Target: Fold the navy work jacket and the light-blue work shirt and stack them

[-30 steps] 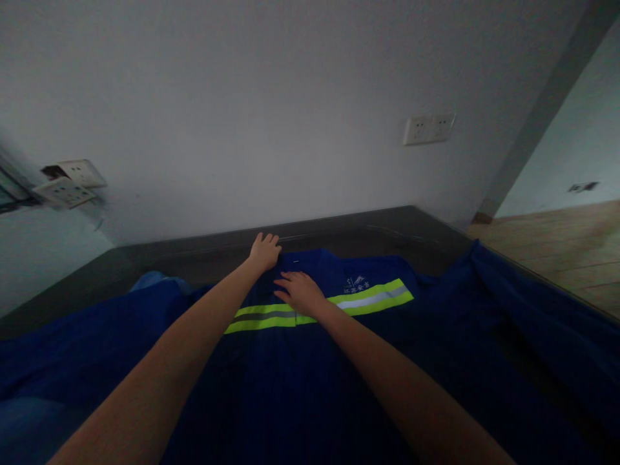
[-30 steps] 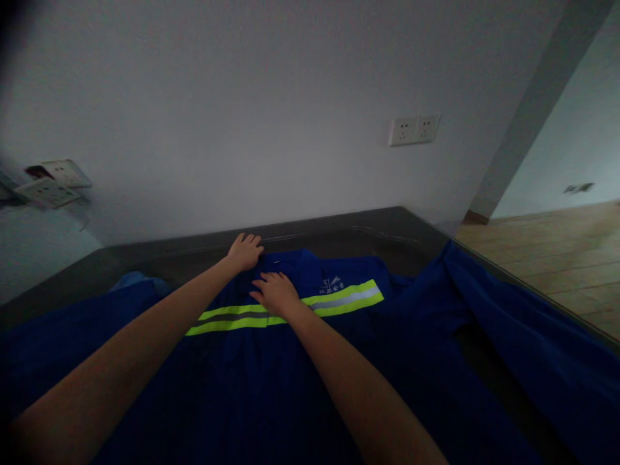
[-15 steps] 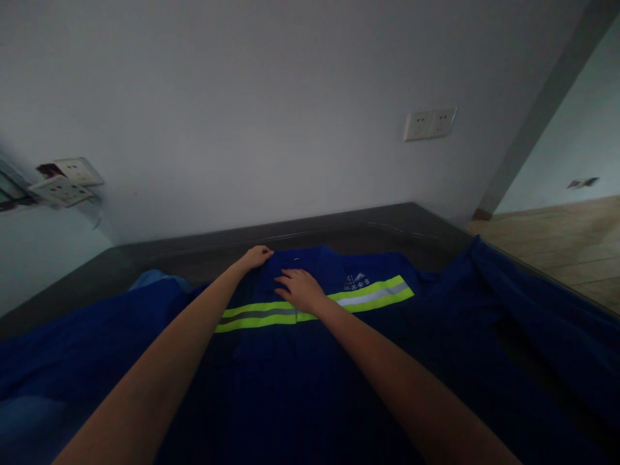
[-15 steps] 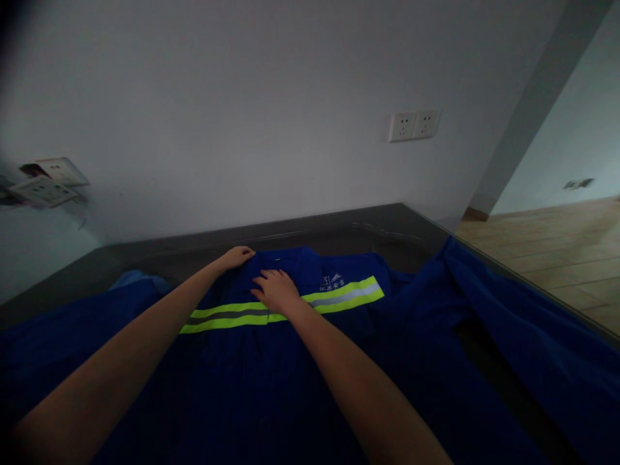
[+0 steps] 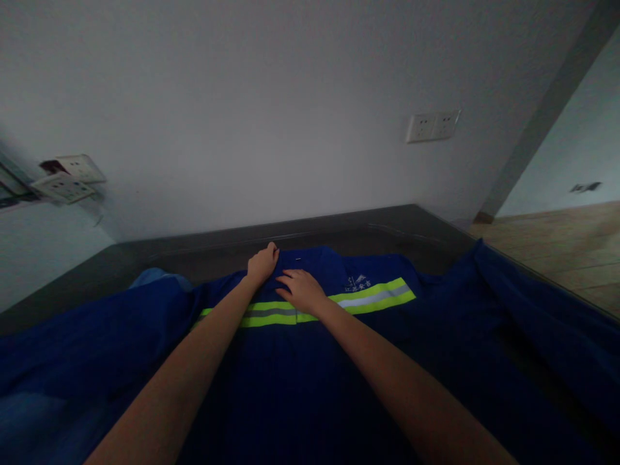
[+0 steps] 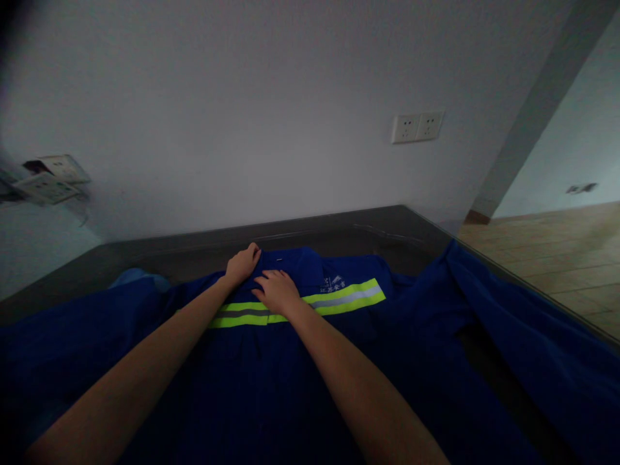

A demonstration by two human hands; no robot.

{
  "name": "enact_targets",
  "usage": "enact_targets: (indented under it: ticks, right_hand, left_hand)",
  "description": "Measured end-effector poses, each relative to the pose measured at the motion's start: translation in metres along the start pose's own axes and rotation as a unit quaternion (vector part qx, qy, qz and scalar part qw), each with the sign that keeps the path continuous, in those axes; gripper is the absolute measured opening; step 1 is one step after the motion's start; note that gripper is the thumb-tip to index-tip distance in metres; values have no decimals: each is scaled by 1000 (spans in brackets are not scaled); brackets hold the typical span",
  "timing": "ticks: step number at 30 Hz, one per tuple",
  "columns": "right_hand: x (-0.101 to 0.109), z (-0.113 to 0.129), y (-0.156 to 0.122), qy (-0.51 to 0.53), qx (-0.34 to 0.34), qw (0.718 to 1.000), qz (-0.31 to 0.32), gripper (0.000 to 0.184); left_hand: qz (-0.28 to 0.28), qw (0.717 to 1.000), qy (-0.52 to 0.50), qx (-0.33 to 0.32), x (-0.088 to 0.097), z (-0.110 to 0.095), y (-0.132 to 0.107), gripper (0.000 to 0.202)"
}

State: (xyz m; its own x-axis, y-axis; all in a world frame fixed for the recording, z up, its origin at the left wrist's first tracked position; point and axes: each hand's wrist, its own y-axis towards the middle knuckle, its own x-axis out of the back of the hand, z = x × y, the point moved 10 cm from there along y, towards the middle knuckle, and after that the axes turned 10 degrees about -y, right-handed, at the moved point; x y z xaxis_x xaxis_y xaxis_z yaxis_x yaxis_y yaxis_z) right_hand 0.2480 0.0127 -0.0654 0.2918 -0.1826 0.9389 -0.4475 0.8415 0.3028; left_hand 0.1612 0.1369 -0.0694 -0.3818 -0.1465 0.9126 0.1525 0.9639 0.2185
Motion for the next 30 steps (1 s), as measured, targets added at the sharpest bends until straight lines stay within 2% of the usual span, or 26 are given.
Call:
enact_targets:
  ticks: [4, 7, 10, 14, 19, 22, 25, 28, 30]
  right_hand:
    - [-2, 0, 1, 3, -2, 1000, 1, 41]
    - [0, 0, 1, 8, -3, 1000, -1, 41]
    - [2, 1, 0, 9, -4, 1000, 0, 41]
    - [1, 0, -1, 9, -4, 1000, 5, 40]
    - [0, 0, -2, 15, -2, 1000, 5, 40]
    - [0, 0, -2, 14, -5, 1000, 6, 39]
    - [2, 0, -3, 16, -9, 1000, 9, 39]
    - [3, 1, -2, 19, -8, 1000, 10, 39]
    - [3, 1, -2, 20, -8, 1000, 11, 39]
  left_hand:
    - [-2, 999, -29, 12, 17, 22, 4, 34]
    - [44, 997, -60, -5, 26, 46, -2, 26]
    - [85, 993, -82, -28, 33, 67, -19, 27]
    - [115, 990, -52, -65, 39, 78, -35, 31]
    - [98, 995, -3, -24, 44, 88, -29, 37]
    - [95, 995, 28, 11, 40, 88, -31, 38]
    - [69, 995, 60, 29, 43, 78, -36, 29]
    - [39, 997, 69, -4, 50, 53, -43, 23]
    - [14, 997, 51, -60, 52, 32, -49, 25]
